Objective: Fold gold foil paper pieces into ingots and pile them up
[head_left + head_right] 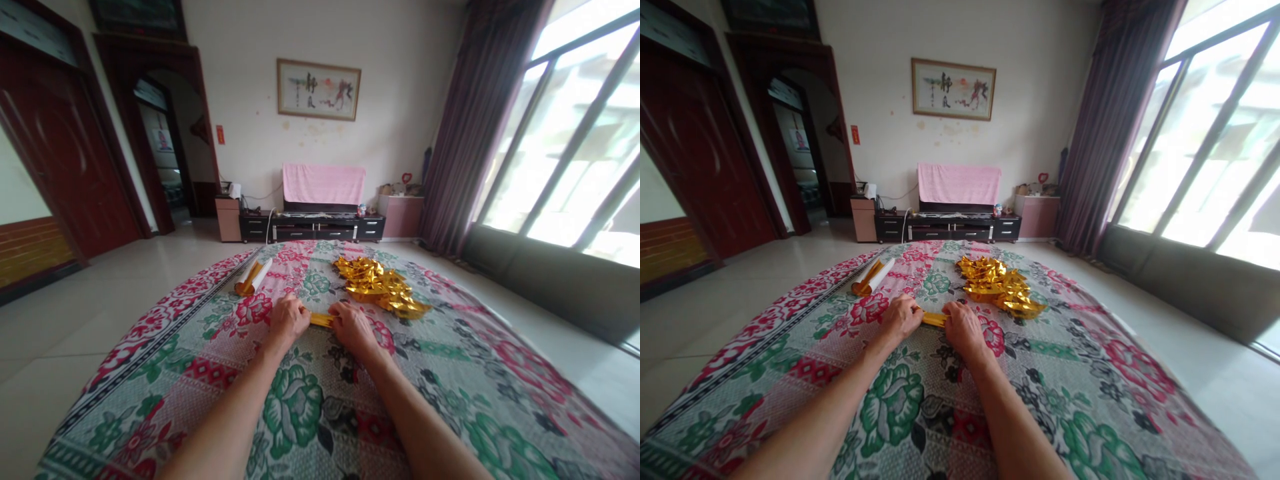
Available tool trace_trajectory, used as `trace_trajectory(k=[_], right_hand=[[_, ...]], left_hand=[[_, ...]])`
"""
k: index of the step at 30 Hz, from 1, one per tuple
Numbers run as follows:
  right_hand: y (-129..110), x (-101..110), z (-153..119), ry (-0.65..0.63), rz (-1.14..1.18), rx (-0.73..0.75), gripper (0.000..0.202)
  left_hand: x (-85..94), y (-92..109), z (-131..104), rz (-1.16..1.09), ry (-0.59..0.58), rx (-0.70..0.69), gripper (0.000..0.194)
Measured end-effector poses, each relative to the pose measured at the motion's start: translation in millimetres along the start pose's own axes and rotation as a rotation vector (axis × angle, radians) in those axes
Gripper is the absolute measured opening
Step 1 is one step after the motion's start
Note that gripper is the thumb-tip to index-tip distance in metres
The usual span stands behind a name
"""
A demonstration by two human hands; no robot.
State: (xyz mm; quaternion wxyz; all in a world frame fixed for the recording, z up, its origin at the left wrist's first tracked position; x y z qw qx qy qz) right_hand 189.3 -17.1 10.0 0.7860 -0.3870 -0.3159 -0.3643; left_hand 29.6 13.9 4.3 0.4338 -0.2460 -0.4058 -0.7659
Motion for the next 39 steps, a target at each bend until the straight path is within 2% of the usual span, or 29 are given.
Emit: trace_trajectory(k=[3, 8, 11, 14, 18, 29, 34, 39], right_hand=[[1, 1, -1, -0.011, -0.015, -0.014, 0.016], [1, -1, -3, -0.047, 0.024, -0.001, 0.019], [0, -1, -4, -0.056, 0.038, 0.001, 0.021], [0, -2, -4, -0.055, 0.038, 0.000, 0.022], [-1, -2, -4, -0.036, 0.024, 0.006, 0.022], [-5, 2, -8, -0.008, -0.026, -0.032, 0.022], [-5, 1, -9, 0.013, -0.020, -0.035, 0.021], [-1, -1, -10, 0.049, 0.016, -0.035, 0.014]], left_hand=[[-1.1, 2, 0, 0.087, -0.009, -0.023, 0.012], [-2.1, 3, -2, 0.217, -0.087, -0.012, 0.011], [-1.1, 3, -4, 0.213, -0.061, -0.020, 0.010], [-1.8, 1, -4, 0.198, -0.041, -0.030, 0.017], [-3.9, -1, -5, 0.213, -0.080, -0.067, 0.008], [-0.3, 2, -9, 0.189, -0.168, -0.149, 0.018], [2.3, 3, -10, 0.180, -0.142, -0.155, 0.027], [3.5, 6, -11, 0.177, -0.140, -0.154, 0.027]])
Point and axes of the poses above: each hand's wrist, its own z-axis towards the middle knuckle, its own x-axis out of the back of the hand, y = z × x, the point moved 5 cm from there along z, towards the middle knuckle, and after that the axes turned 3 degrees about z, right-handed, at the moved point
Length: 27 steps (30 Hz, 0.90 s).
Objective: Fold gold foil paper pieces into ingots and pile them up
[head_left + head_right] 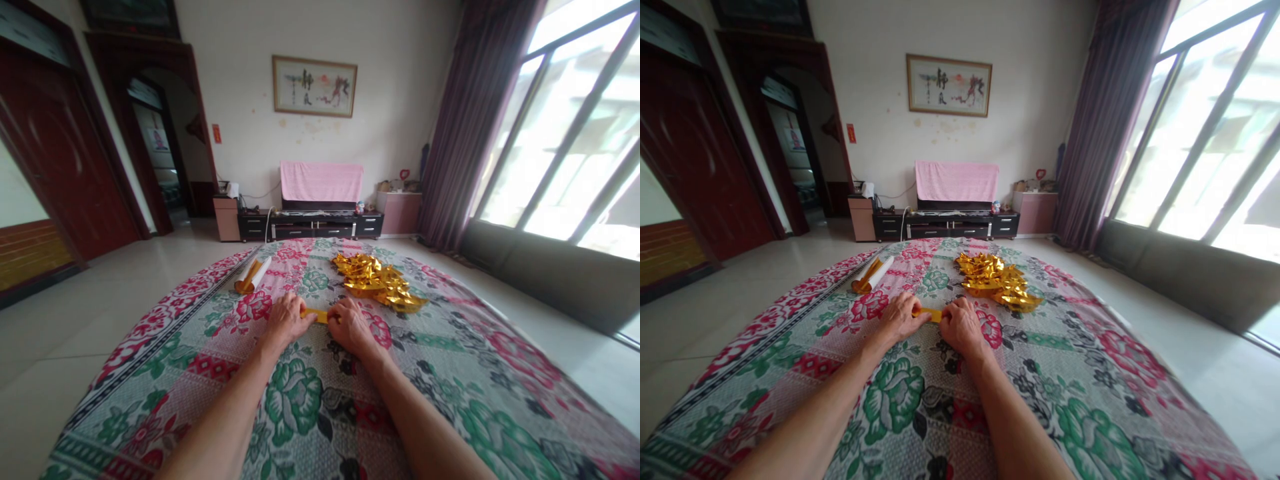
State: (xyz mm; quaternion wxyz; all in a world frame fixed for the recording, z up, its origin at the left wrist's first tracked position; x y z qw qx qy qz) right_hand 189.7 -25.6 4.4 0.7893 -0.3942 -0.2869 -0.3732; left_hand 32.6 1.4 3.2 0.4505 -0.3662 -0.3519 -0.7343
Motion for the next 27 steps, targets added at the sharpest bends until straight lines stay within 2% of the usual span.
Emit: trace_trajectory(k=[10, 17, 24, 27], right_hand=[[6, 9, -1, -0.076, 0.028, -0.038, 0.007], [11, 16, -3, -0.127, -0.030, -0.100, 0.013], [4, 6, -3, -0.020, -0.166, -0.297, 0.029], [5, 0, -3, 0.005, -0.195, -0.299, 0.032]], left_hand=[[-1.8, -1, 0, -0.012, 0.013, 0.002, 0.026], [0.1, 3, 0, 0.024, 0.007, 0.034, 0.023], [0.0, 4, 0, 0.032, 0.010, 0.043, 0.023], [-1.1, 3, 0, 0.044, 0.007, 0.036, 0.023]])
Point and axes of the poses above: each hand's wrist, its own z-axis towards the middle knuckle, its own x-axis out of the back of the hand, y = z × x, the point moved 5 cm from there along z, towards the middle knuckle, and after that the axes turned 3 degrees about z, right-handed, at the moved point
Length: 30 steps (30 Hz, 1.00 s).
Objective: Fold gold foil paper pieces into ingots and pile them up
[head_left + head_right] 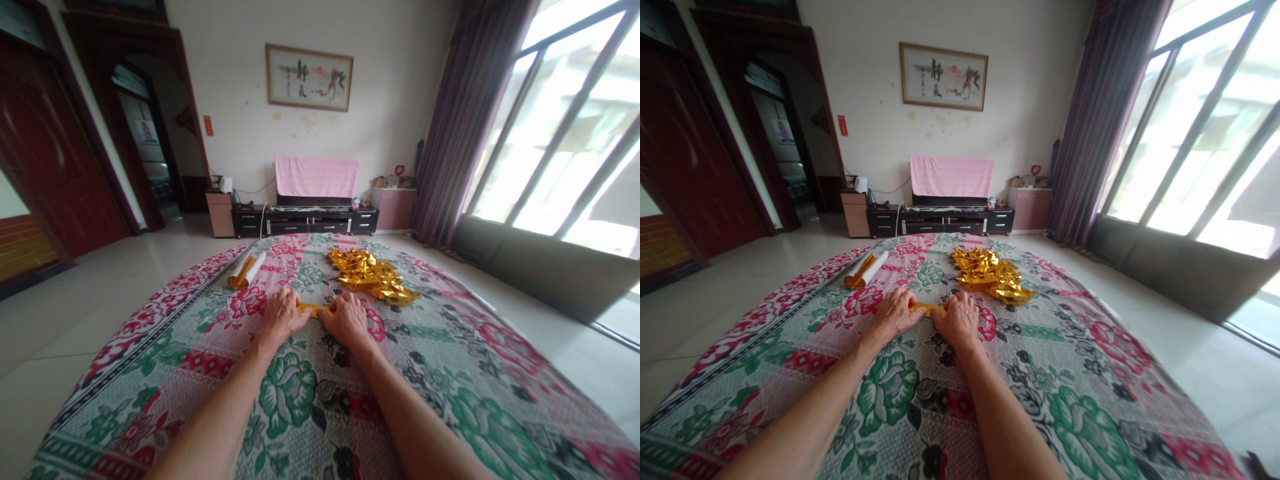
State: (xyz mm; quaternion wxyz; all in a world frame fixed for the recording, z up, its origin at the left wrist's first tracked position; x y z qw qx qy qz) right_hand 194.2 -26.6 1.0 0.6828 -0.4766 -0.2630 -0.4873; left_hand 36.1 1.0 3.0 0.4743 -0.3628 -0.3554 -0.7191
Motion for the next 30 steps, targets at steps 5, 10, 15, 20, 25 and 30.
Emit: trace_trajectory(k=[5, 10, 15, 20, 25, 30], right_hand=[[5, 1, 0, -0.060, 0.034, 0.035, 0.028], [11, 9, -2, -0.150, 0.057, 0.100, 0.019], [16, 9, 0, -0.203, 0.061, 0.143, 0.018], [16, 12, 2, -0.225, 0.074, 0.158, 0.023], [10, 11, -1, -0.159, 0.064, 0.060, 0.027], [1, 7, -6, -0.046, 0.002, 0.028, 0.030]], left_hand=[[-1.7, -2, 0, -0.008, -0.030, -0.017, 0.025], [-1.8, -5, 1, -0.024, -0.037, -0.035, 0.023], [-4.4, -6, 1, -0.019, -0.028, -0.043, 0.021], [-5.2, -5, 1, -0.014, -0.029, -0.035, 0.022], [-2.0, -4, 0, -0.017, -0.047, -0.035, 0.024], [-0.9, -2, 0, -0.013, -0.047, -0.019, 0.024]])
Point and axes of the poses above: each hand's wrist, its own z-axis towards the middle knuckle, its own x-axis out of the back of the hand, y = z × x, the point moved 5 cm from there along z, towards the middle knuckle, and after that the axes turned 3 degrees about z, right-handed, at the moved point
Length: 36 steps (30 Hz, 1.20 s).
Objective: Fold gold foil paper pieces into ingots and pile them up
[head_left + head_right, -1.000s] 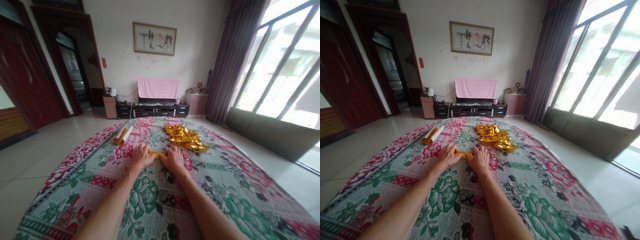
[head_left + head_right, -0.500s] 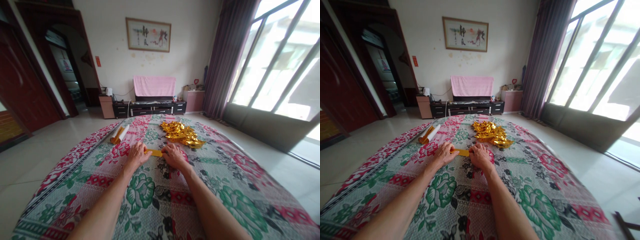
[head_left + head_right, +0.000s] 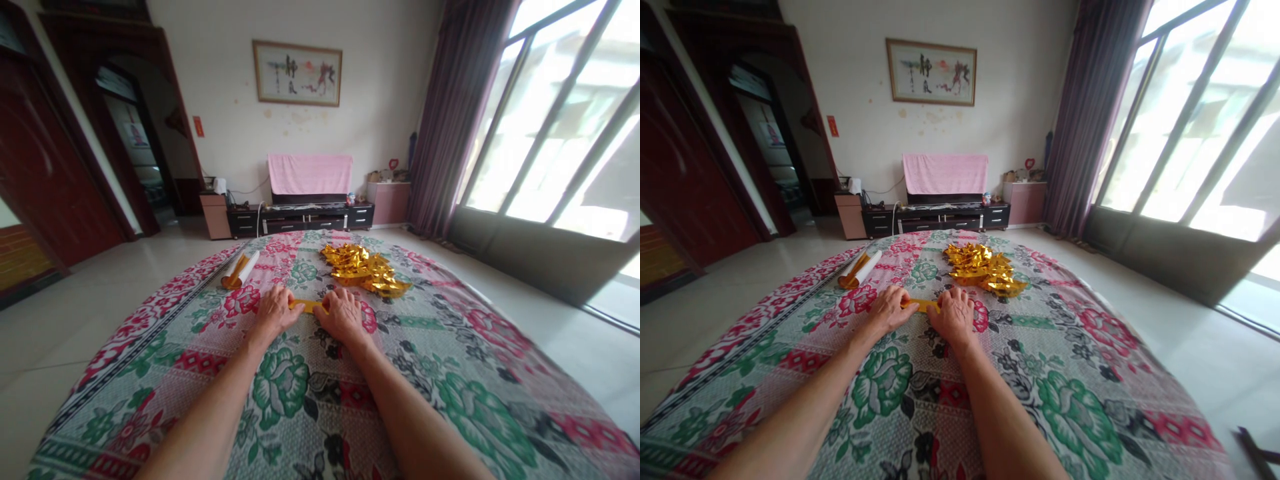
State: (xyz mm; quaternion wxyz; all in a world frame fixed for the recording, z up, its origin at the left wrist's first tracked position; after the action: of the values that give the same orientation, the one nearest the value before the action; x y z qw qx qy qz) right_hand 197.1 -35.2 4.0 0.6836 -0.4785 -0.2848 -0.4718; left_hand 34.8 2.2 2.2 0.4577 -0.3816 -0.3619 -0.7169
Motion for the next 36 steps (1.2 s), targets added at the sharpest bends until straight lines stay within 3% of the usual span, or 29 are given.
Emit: trace_trajectory(k=[8, 17, 22, 30, 36], right_hand=[[1, -1, 1, 0.033, -0.009, 0.003, 0.029], [0, 2, 0, 0.022, -0.013, 0.020, 0.024], [-1, 4, 0, 0.009, -0.017, 0.023, 0.024], [0, 3, 1, 0.001, -0.016, 0.019, 0.025], [-2, 5, 0, 0.004, -0.022, 0.028, 0.028]], left_hand=[[1.5, 5, -2, 0.026, 0.029, 0.040, 0.041], [-6.1, -18, 10, -0.158, -0.066, -0.033, 0.013], [-10.3, -30, 13, -0.282, -0.092, -0.075, 0.011], [-18.9, -44, 17, -0.430, -0.118, -0.144, 0.022], [-10.4, -44, 14, -0.449, -0.084, -0.123, 0.040]])
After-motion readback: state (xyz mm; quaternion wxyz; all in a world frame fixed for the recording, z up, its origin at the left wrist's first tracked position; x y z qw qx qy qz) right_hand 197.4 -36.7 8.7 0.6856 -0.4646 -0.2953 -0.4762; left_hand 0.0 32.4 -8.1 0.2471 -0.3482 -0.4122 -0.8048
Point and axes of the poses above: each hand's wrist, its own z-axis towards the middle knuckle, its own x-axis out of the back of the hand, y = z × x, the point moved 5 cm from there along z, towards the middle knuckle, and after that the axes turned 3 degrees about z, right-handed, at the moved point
